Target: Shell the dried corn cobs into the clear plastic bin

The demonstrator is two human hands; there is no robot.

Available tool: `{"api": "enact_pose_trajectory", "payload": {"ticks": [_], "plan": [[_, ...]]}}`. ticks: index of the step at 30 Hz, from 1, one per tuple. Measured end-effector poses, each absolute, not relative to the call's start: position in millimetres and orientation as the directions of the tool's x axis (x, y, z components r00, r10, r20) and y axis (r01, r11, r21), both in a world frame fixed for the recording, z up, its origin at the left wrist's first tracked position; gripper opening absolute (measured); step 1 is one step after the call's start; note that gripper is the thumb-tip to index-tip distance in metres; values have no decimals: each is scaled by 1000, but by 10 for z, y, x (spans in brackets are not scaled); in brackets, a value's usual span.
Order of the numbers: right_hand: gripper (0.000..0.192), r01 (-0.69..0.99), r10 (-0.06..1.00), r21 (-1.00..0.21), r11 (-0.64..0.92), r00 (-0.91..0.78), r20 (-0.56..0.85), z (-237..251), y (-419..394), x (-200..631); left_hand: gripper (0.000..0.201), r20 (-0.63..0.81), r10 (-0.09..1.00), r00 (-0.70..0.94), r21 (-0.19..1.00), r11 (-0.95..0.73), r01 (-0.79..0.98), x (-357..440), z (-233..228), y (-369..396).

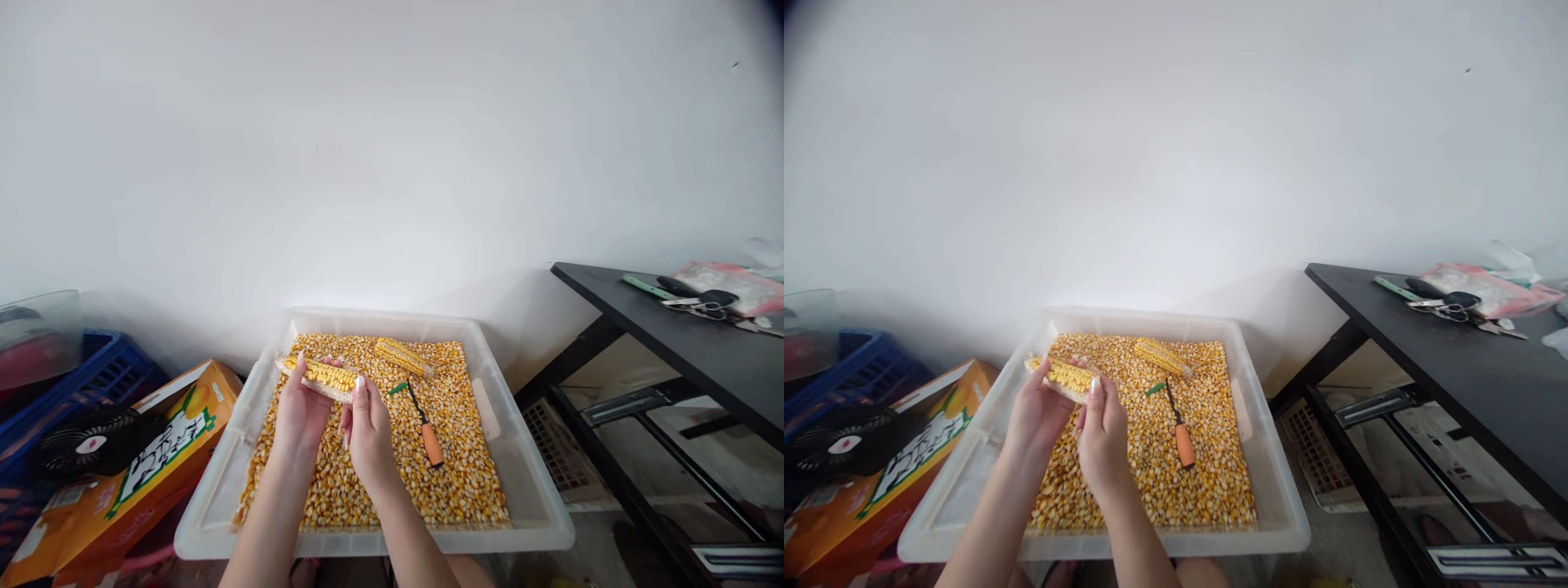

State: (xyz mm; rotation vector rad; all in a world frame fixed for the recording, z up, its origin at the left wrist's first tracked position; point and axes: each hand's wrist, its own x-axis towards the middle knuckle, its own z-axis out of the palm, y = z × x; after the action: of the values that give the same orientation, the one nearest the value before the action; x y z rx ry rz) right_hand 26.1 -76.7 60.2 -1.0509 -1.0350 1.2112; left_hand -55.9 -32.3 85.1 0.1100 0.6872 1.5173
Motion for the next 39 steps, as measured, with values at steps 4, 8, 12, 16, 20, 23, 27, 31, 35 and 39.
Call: {"api": "enact_pose_trajectory", "payload": {"ticks": [4,8,12,16,20,23,27,31,35,39], "plan": [[39,-249,995,-965,81,78,63,615,-760,255,27,-347,934,-83,464,94,-881,-553,831,-321],[42,-446,999,-895,-8,33,-26,666,-723,271,26,-323,937,-137,500,46,-865,-539,858,-343],[42,-554,992,-828,-85,26,-120,677,-691,291,24,-272,944,-187,569,1,-823,-507,886,-368],[40,-584,989,-805,-105,27,-148,654,-679,295,25,-205,957,-207,635,-31,-771,-486,858,-370],[43,-613,986,-783,-105,41,-164,655,-677,291,29,-161,957,-241,663,-76,-745,-480,824,-358],[43,-596,986,-798,-88,62,-155,668,-680,286,31,-150,958,-245,675,-82,-733,-479,815,-354],[41,-563,983,-823,-79,92,-158,655,-680,278,33,-136,955,-263,695,-97,-713,-479,815,-362],[41,-520,981,-851,-75,116,-157,609,-668,269,34,-119,952,-283,695,-123,-708,-481,814,-370],[42,-497,984,-865,-69,107,-140,596,-666,269,33,-138,948,-286,686,-116,-719,-494,800,-362],[38,-516,987,-853,-82,75,-140,639,-682,281,31,-176,949,-262,658,-85,-748,-500,806,-353]]}}
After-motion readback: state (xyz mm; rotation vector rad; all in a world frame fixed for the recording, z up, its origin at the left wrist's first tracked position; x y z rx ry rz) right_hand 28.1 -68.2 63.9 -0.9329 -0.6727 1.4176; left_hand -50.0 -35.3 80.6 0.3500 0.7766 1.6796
